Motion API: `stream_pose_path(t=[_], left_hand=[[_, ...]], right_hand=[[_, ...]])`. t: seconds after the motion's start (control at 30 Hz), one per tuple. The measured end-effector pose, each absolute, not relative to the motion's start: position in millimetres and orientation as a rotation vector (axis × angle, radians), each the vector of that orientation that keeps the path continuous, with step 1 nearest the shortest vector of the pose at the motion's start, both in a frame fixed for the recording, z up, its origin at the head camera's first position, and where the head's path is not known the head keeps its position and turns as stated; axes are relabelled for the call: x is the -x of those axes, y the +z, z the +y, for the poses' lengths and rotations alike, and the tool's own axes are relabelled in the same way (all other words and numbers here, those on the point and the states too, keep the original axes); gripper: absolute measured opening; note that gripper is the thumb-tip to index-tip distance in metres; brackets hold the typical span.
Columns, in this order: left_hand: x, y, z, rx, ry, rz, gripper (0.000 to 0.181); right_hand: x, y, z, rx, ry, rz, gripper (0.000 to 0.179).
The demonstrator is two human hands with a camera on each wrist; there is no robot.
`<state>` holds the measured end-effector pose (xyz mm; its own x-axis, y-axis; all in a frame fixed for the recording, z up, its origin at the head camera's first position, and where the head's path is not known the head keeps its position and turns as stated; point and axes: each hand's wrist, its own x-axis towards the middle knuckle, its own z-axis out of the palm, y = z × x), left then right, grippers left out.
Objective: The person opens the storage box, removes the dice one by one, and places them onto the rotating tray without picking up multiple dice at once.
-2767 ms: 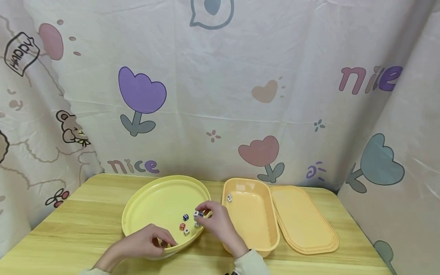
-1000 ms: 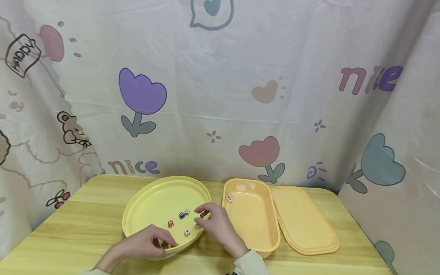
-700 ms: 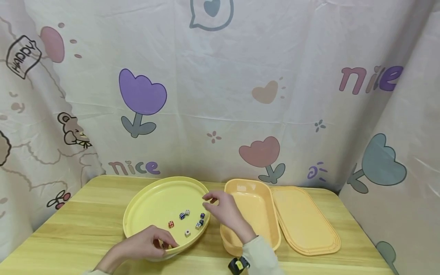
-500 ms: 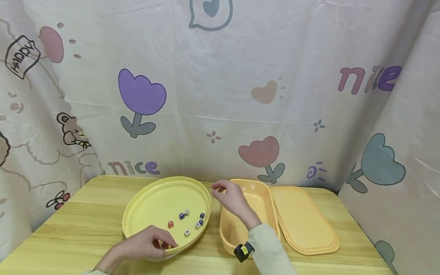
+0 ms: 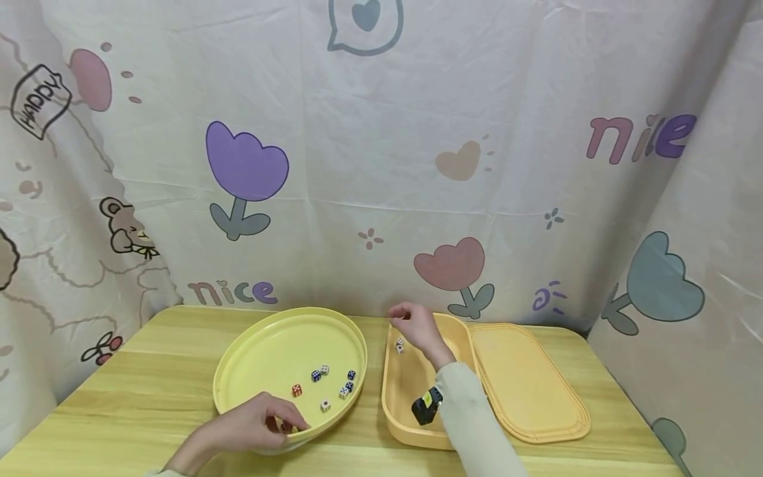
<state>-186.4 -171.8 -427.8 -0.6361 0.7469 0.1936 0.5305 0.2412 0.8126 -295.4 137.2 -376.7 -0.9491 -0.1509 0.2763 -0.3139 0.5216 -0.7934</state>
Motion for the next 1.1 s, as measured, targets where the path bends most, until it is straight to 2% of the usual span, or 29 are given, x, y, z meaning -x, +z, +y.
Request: stream_pose_path(t=[0.4,0.8,1.1], left_hand=[[187.2,-428.4,-172.6,-1.222,1.337,2.293,0.029],[186.7,-428.5,-171.9,-1.201,1.335,2.289,0.029],[188.2,-428.9,-172.3,-1.216,1.333,2.281,0.028]], right_hand=[[308.4,-403.9,148.9,-0.234,1.472,-2.625,0.014],[310.9,-420.6,158.2,-0.488,1.539,-2.729,0.022],[313.4,-423.9,155.9,-0.380,1.410,-2.784,0.021]])
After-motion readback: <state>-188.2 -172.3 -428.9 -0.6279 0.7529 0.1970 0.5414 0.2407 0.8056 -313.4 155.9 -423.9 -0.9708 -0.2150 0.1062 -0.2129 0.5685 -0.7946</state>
